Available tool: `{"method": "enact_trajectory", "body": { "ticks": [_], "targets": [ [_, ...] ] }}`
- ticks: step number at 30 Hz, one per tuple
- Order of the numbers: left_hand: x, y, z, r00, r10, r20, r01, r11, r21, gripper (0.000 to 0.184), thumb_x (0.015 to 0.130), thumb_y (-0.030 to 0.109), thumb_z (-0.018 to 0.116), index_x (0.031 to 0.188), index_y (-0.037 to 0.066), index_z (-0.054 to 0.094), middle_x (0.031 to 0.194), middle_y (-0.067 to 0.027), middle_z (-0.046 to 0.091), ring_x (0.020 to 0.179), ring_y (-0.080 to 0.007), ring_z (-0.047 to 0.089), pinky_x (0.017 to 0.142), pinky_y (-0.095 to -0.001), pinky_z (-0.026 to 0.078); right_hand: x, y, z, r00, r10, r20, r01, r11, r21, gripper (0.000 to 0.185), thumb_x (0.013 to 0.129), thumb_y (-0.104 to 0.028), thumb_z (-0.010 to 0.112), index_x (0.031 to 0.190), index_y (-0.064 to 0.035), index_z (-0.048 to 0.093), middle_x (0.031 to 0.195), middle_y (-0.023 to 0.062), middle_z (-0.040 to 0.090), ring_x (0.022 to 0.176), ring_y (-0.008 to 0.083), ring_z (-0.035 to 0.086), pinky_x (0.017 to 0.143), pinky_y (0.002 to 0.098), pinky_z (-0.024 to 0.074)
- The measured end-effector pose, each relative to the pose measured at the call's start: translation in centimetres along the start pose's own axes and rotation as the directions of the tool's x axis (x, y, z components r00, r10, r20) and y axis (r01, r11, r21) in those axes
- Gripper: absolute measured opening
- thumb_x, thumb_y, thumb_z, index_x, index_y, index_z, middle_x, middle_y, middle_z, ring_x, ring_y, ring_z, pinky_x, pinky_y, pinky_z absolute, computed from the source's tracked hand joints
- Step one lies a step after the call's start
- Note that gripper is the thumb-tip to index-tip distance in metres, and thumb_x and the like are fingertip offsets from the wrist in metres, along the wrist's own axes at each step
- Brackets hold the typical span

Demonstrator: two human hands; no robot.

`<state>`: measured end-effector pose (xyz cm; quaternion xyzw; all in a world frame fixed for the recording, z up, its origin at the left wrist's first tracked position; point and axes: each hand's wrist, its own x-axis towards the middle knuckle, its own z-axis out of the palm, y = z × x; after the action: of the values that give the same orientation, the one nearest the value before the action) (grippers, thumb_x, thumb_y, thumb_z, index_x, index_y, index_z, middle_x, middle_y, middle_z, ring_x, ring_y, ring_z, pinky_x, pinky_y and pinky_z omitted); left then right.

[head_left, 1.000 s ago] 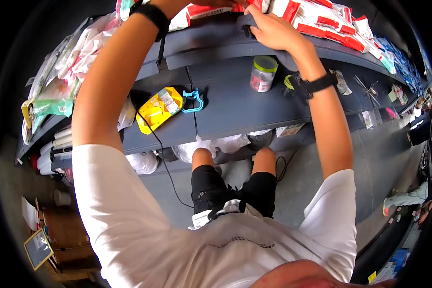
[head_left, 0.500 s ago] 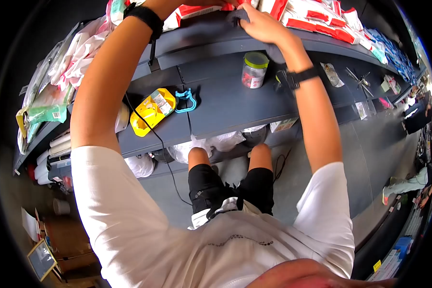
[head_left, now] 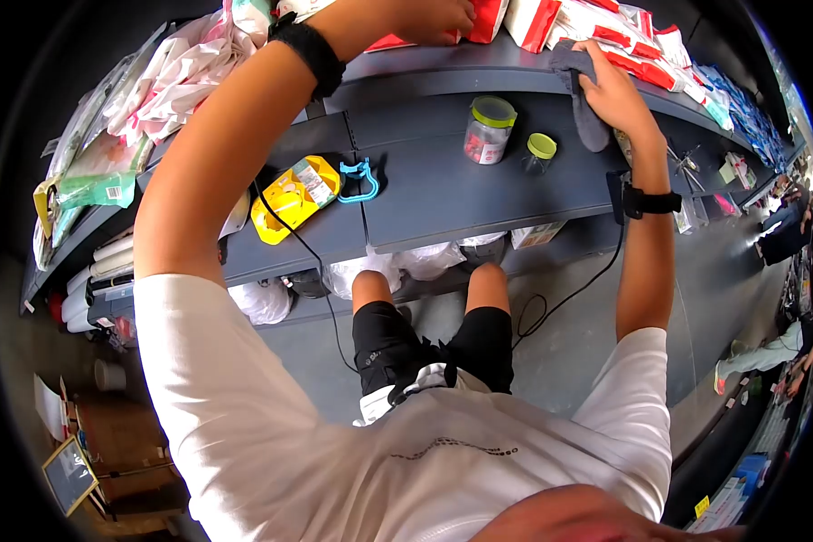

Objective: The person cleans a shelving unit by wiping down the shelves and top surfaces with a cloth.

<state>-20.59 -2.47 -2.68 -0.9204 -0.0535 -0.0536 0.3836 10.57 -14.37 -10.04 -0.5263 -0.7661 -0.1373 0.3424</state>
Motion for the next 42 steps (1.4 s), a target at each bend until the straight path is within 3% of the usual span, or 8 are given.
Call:
{"method": "enact_trajectory", "body": {
  "ticks": [3,6,8,18,25,31,38,42],
  "targets": [
    [2.9,3.2,-6.2,0.927,-0.178,0.33,0.159,0.984,0.083,0.022,0.091,0.031,0.057,0.102,0.017,0.071,0.112,-0.0075,0.069,0.112,-0.0261,0.062,0.093,-0.0501,0.047,0.0,-1.9,0.3,0.986,0.155,0.06,-0.149,0.985,-0.086,0.048,0.089,-0.022,0.058,0.135,-0.0123,0.048,0.097,0.0284,0.067,0.1,0.048,0.064,0.088,0.053,0.0479],
    [4.5,2.8,-4.6,0.999,-0.028,-0.025,0.029,0.999,0.019,0.025,0.091,0.028,0.058,0.108,0.016,0.07,0.11,-0.0094,0.07,0.113,-0.027,0.062,0.096,-0.0484,0.048,-0.5,-3.9,0.8,0.98,0.195,0.049,-0.193,0.981,-0.032,0.047,0.088,-0.024,0.06,0.133,-0.0138,0.049,0.1,0.0272,0.067,0.102,0.0476,0.063,0.088,0.0524,0.0487],
    [6.2,2.3,-4.3,0.999,-0.033,-0.04,0.03,0.996,-0.078,0.029,0.09,0.022,0.059,0.117,0.016,0.069,0.118,-0.0082,0.069,0.115,-0.0265,0.061,0.101,-0.0478,0.047,-1.4,-2.0,2.5,0.994,-0.024,-0.103,0.025,1.0,0.014,0.046,0.087,-0.023,0.064,0.13,-0.016,0.05,0.105,0.0239,0.068,0.103,0.0459,0.064,0.089,0.0499,0.0499],
    [7.0,1.1,-2.9,0.968,-0.171,0.182,0.12,0.958,0.26,0.066,0.089,0.029,0.063,0.152,0.031,0.043,0.158,-0.0082,0.04,0.131,-0.031,0.054,0.109,-0.0514,0.041,1.8,-3.5,1.2,0.976,0.213,0.05,-0.207,0.972,-0.11,0.05,0.087,-0.032,0.063,0.13,-0.0107,0.052,0.083,0.0226,0.069,0.092,0.0439,0.068,0.083,0.0502,0.0515],
    [9.4,3.7,-3.9,0.958,-0.281,0.063,0.257,0.933,0.253,0.041,0.093,0.033,0.058,0.132,0.02,0.059,0.124,-0.0088,0.061,0.121,-0.0311,0.056,0.104,-0.05,0.043,-0.1,-3.9,2.7,0.997,-0.021,-0.079,0.033,0.986,0.162,0.045,0.085,-0.025,0.065,0.127,-0.0159,0.052,0.103,0.0254,0.069,0.099,0.0462,0.066,0.086,0.0531,0.0531],
    [13.8,4.8,-4.3,0.998,-0.013,0.057,0.024,0.981,-0.193,0.037,0.092,0.028,0.056,0.125,0.013,0.064,0.124,-0.0107,0.063,0.116,-0.032,0.057,0.103,-0.0515,0.043,-4.0,6.5,0.8,0.956,0.08,-0.281,-0.046,0.991,0.124,0.044,0.086,-0.019,0.067,0.127,-0.019,0.051,0.098,0.022,0.067,0.094,0.0443,0.066,0.081,0.0493,0.0533],
    [14.9,7.2,-1.5,0.866,-0.252,0.433,0.327,0.939,-0.107,0.039,0.089,0.032,0.059,0.119,0.01,0.07,0.13,-0.0116,0.064,0.127,-0.0295,0.055,0.1,-0.0508,0.044,-4.8,14.2,-0.9,0.887,0.189,-0.422,-0.194,0.981,0.032,0.039,0.086,-0.019,0.065,0.123,-0.0171,0.054,0.109,0.0218,0.068,0.102,0.0462,0.063,0.086,0.049,0.0513],
    [12.0,11.6,-4.7,0.968,-0.208,0.142,0.188,0.972,0.144,0.031,0.089,0.026,0.066,0.117,0.013,0.067,0.108,-0.0114,0.071,0.11,-0.0302,0.066,0.099,-0.0425,0.048,-3.9,9.9,3.4,0.835,0.099,-0.542,-0.102,0.994,0.025,0.042,0.078,-0.017,0.066,0.119,-0.017,0.058,0.107,0.0133,0.067,0.103,0.0379,0.06,0.086,0.0487,0.0419]
  ]
}}
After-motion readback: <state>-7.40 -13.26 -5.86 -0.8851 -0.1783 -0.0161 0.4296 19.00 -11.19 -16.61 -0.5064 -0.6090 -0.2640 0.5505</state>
